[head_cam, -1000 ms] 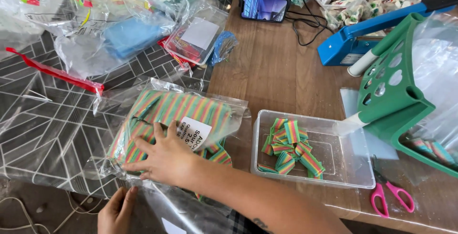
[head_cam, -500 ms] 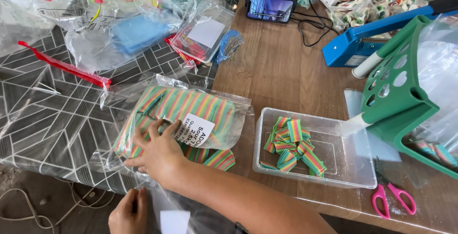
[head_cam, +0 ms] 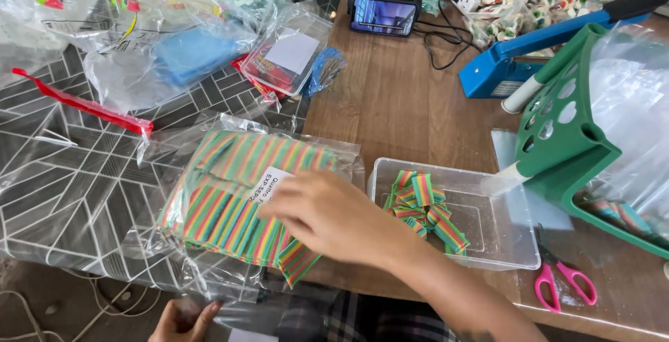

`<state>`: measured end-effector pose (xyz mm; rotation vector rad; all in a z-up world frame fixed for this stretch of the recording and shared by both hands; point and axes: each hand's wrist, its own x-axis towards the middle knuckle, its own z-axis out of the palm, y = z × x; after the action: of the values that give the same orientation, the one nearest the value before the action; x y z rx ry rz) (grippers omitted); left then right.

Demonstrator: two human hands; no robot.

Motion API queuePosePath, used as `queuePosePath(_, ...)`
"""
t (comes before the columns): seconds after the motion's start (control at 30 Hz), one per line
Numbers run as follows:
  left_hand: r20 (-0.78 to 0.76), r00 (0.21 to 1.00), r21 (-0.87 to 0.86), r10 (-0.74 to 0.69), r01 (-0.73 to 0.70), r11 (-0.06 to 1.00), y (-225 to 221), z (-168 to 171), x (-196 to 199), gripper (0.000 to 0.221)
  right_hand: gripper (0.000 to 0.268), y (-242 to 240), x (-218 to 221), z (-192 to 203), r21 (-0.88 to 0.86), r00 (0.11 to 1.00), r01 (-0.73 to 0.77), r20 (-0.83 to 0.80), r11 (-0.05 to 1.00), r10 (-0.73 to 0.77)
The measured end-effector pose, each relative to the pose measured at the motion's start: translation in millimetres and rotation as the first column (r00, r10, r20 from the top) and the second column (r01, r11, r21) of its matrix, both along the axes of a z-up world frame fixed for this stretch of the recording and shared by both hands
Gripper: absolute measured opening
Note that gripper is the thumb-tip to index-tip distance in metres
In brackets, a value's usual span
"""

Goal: Cutting long multi-colored food strips into smaller pieces using scissors and placing them in a container.

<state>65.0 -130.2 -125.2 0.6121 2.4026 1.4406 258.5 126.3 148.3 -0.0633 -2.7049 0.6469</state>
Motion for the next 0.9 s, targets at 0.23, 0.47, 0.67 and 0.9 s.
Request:
queuePosePath(0.23, -0.428, 0.88, 0.204, 0.204, -0.126, 0.971, 21, 19, 13, 0.088, 0.026, -28, 30, -58, 0.417, 0.993, 0.095, 0.025, 0.904, -0.116)
queuePosePath(0.47, -0.676, 0.702, 0.126, -0.224, 0.41, 0.904, 56, 140, 50, 0.023, 0.007, -22, 27, -57, 0.376, 0.989, 0.137, -0.009, 0.916, -0.145)
queuePosePath(0.67, -0.506, 0.681, 0.089, -0.529, 0.651, 0.753, 114, 166, 69, 0.048, 0.011, -8, 42, -26, -0.271, 0.942, 0.326, 0.013, 0.906, -0.335)
queuePosePath(0.9, 0.252, 0.766, 0.522, -0.591, 0.407, 0.75, 135, 150, 65, 0.014, 0.035, -7, 57, -28, -0.439, 0.898, 0.331, -0.124, 0.835, -0.422)
